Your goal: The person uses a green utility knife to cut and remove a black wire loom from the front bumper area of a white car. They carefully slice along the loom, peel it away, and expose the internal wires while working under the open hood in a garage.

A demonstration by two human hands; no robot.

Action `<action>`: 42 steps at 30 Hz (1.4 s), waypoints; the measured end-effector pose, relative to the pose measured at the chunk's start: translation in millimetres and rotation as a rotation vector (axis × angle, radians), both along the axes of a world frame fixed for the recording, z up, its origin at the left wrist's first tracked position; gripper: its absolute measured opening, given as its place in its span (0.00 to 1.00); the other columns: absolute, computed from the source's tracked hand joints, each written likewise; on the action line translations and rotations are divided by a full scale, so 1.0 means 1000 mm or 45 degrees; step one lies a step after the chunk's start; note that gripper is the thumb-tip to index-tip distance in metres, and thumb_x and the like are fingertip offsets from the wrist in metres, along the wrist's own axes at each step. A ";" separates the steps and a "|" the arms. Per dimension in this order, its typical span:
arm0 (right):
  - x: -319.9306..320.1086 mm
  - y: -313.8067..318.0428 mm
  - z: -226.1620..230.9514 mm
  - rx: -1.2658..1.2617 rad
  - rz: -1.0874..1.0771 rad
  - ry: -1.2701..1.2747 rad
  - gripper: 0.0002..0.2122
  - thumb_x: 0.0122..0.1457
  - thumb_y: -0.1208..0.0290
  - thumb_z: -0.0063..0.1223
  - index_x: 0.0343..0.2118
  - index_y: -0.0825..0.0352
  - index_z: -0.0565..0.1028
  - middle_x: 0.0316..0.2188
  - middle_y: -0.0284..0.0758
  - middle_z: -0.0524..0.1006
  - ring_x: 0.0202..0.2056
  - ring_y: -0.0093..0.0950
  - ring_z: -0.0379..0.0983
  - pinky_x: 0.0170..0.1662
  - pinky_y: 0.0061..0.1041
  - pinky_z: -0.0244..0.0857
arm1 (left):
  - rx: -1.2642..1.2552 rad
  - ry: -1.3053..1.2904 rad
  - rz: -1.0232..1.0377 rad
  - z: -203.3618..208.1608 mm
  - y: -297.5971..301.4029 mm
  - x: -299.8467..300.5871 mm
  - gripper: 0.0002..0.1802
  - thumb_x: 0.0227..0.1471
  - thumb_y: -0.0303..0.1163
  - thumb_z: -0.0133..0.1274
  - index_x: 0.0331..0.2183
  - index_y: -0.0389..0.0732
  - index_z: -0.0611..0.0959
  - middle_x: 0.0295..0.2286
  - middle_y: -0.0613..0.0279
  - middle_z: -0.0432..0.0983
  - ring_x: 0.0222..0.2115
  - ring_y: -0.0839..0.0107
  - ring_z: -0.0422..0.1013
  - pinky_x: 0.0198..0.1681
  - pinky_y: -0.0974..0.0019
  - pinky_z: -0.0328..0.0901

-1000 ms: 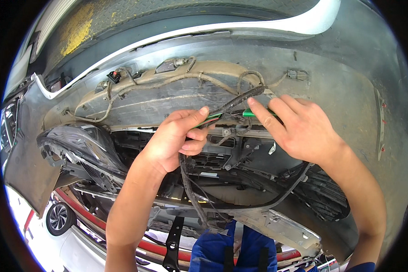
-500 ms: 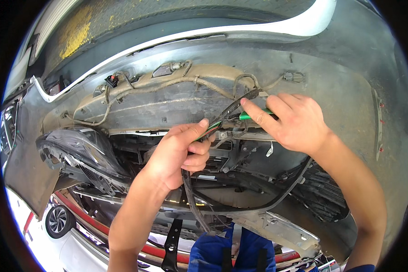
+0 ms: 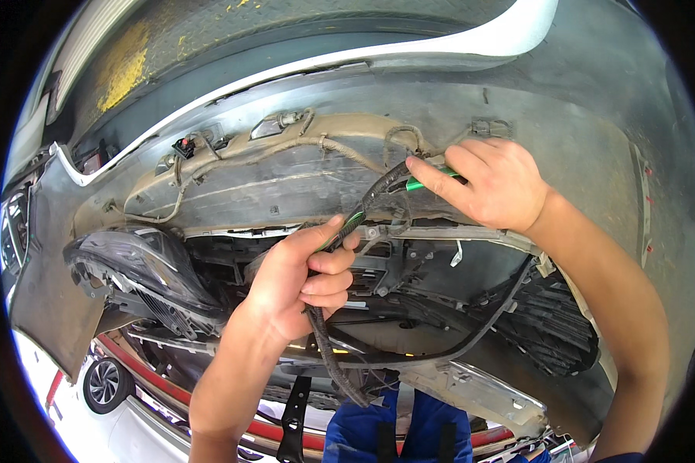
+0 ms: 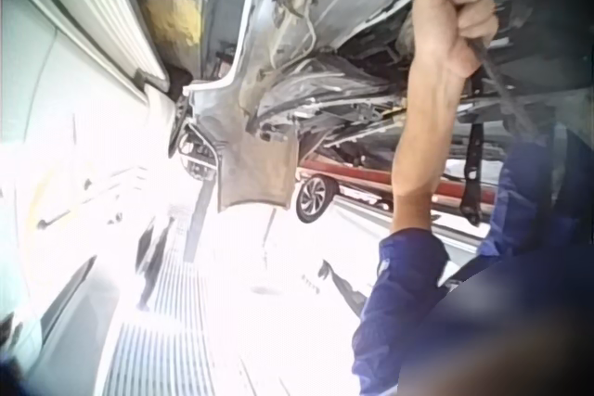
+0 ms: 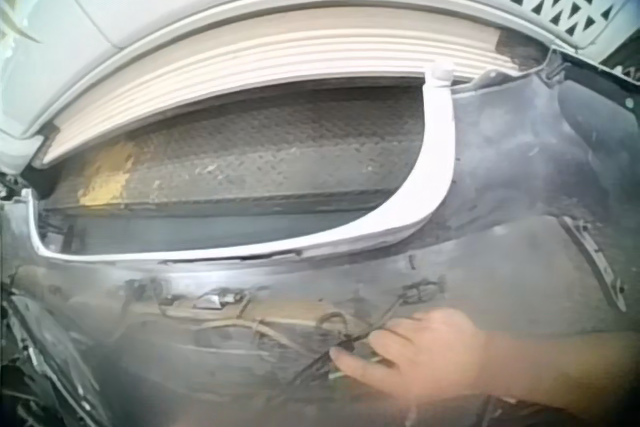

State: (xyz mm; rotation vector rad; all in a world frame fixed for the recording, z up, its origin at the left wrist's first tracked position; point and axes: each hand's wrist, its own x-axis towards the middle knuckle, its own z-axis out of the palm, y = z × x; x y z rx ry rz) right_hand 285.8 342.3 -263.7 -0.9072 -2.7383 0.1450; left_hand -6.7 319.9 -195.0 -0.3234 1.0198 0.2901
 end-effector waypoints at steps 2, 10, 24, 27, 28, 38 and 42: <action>0.003 0.001 -0.004 0.006 0.007 -0.006 0.25 0.47 0.68 0.57 0.52 0.55 0.78 0.24 0.27 0.66 0.22 0.22 0.70 0.21 0.23 0.67 | 0.000 -0.046 0.004 -0.002 -0.001 -0.001 0.15 0.68 0.42 0.47 0.36 0.39 0.74 0.16 0.80 0.54 0.12 0.86 0.47 0.15 0.78 0.42; 0.014 0.011 -0.013 0.051 0.039 -0.016 0.24 0.48 0.68 0.57 0.52 0.56 0.78 0.24 0.27 0.65 0.23 0.22 0.70 0.21 0.24 0.67 | -0.117 -0.117 0.110 -0.002 -0.001 -0.001 0.15 0.69 0.41 0.44 0.35 0.40 0.71 0.16 0.81 0.51 0.11 0.87 0.46 0.12 0.79 0.43; 0.024 0.024 -0.030 0.093 0.042 -0.016 0.27 0.48 0.70 0.57 0.56 0.55 0.76 0.24 0.27 0.65 0.22 0.24 0.69 0.21 0.25 0.66 | -0.189 -0.266 0.241 -0.008 -0.001 -0.004 0.14 0.69 0.41 0.44 0.36 0.41 0.72 0.17 0.81 0.54 0.11 0.87 0.47 0.13 0.78 0.43; 0.027 0.024 -0.037 0.072 0.060 -0.018 0.27 0.49 0.70 0.57 0.57 0.56 0.75 0.24 0.28 0.66 0.23 0.24 0.70 0.21 0.24 0.66 | -0.201 -0.264 0.261 -0.008 0.000 -0.003 0.14 0.69 0.41 0.44 0.36 0.41 0.72 0.17 0.80 0.54 0.11 0.87 0.47 0.13 0.78 0.43; 0.029 0.023 -0.040 0.046 0.064 -0.058 0.27 0.49 0.70 0.58 0.57 0.56 0.75 0.24 0.28 0.67 0.23 0.25 0.71 0.21 0.24 0.67 | -0.214 -0.269 0.277 -0.008 0.000 -0.003 0.14 0.69 0.41 0.44 0.36 0.41 0.72 0.17 0.80 0.54 0.11 0.87 0.48 0.13 0.78 0.43; 0.085 0.014 -0.014 -0.025 -0.246 -0.332 0.23 0.52 0.74 0.59 0.54 0.60 0.75 0.25 0.33 0.72 0.25 0.29 0.75 0.23 0.29 0.70 | -0.264 -0.295 0.231 -0.013 -0.007 -0.013 0.15 0.69 0.43 0.44 0.36 0.41 0.72 0.15 0.81 0.54 0.11 0.86 0.47 0.13 0.78 0.43; 0.054 -0.018 0.003 -0.275 -0.545 0.128 0.11 0.59 0.69 0.60 0.43 0.63 0.79 0.23 0.35 0.75 0.20 0.29 0.72 0.22 0.30 0.68 | -0.273 -0.303 0.289 -0.015 -0.015 -0.011 0.15 0.69 0.43 0.44 0.36 0.41 0.72 0.15 0.80 0.54 0.11 0.85 0.48 0.14 0.78 0.44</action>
